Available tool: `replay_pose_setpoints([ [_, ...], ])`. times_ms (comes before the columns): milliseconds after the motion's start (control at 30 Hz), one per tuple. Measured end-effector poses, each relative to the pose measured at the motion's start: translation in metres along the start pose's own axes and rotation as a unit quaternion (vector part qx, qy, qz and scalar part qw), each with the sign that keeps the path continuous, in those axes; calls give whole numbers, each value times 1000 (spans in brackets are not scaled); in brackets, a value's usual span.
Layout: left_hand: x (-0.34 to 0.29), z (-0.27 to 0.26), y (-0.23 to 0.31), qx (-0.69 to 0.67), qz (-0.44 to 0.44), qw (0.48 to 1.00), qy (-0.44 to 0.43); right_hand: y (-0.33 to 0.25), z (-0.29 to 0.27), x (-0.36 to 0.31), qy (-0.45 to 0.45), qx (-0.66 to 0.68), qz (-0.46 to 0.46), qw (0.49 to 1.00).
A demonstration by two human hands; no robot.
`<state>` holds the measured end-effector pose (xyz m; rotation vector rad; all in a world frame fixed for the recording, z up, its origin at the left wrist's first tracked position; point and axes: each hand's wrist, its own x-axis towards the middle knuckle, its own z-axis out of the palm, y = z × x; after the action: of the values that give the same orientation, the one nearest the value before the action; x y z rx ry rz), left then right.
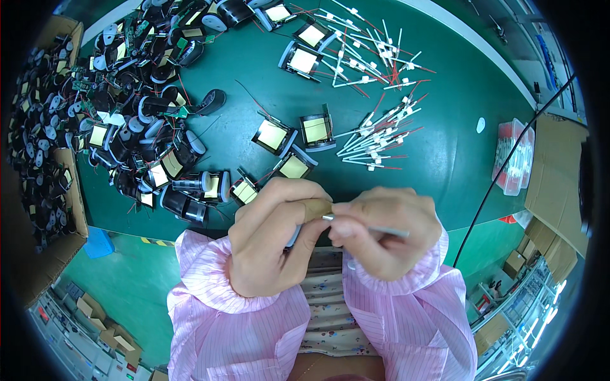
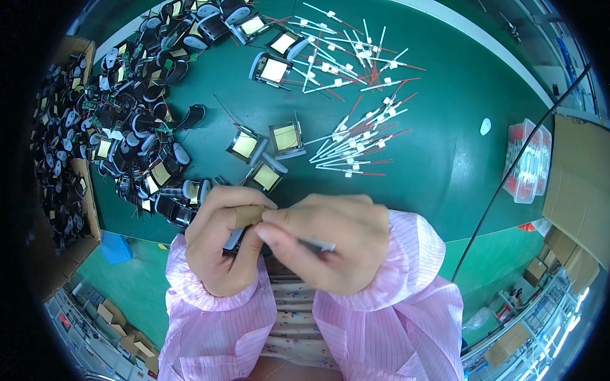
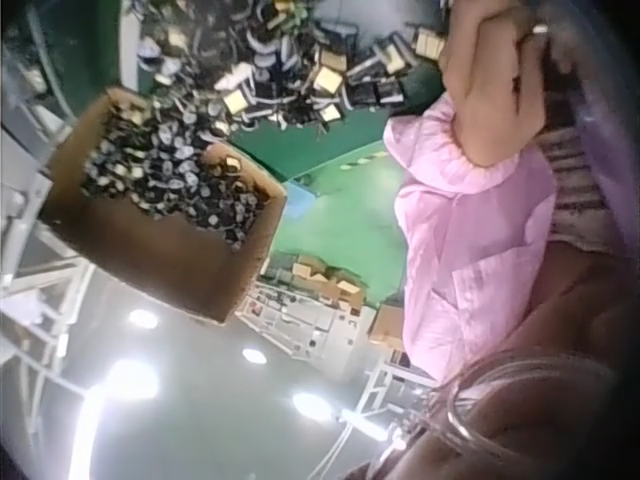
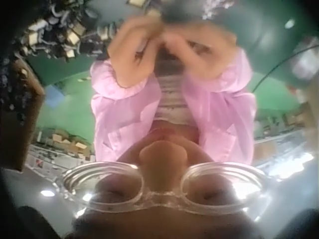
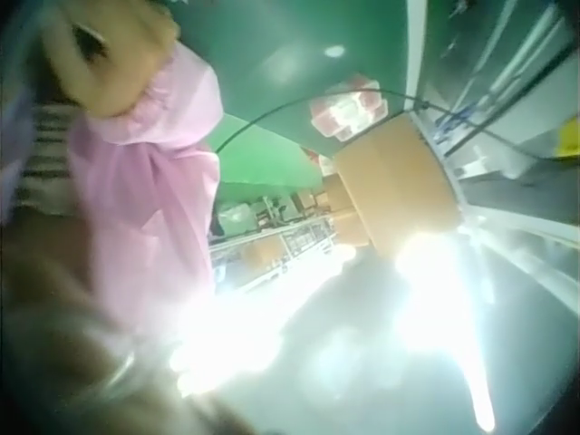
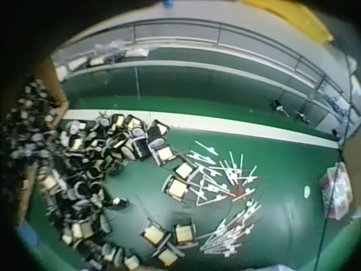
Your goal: The person picks up a black component and a wire assembly, threads the wires through a hole in the component, and presses them together. After setting the unit aside, they repeat the process with another component and wire assembly.
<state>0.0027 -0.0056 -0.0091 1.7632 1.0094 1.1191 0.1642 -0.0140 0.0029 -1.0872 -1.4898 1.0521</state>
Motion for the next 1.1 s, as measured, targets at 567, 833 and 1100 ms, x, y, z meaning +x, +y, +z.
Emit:
replay_pose_setpoints([
  [567, 3, -13, -1, -35, -26, 997, -64, -4, -13, 0, 23, 283, 231, 931],
  [833, 1, -19, 0, -105, -30, 993, -38, 8, -15, 10, -87, 215, 121, 965],
  [1100, -2, -16, -3, -108, -52, 993, -16, 9, -16, 8, -83, 95, 59, 990],
])
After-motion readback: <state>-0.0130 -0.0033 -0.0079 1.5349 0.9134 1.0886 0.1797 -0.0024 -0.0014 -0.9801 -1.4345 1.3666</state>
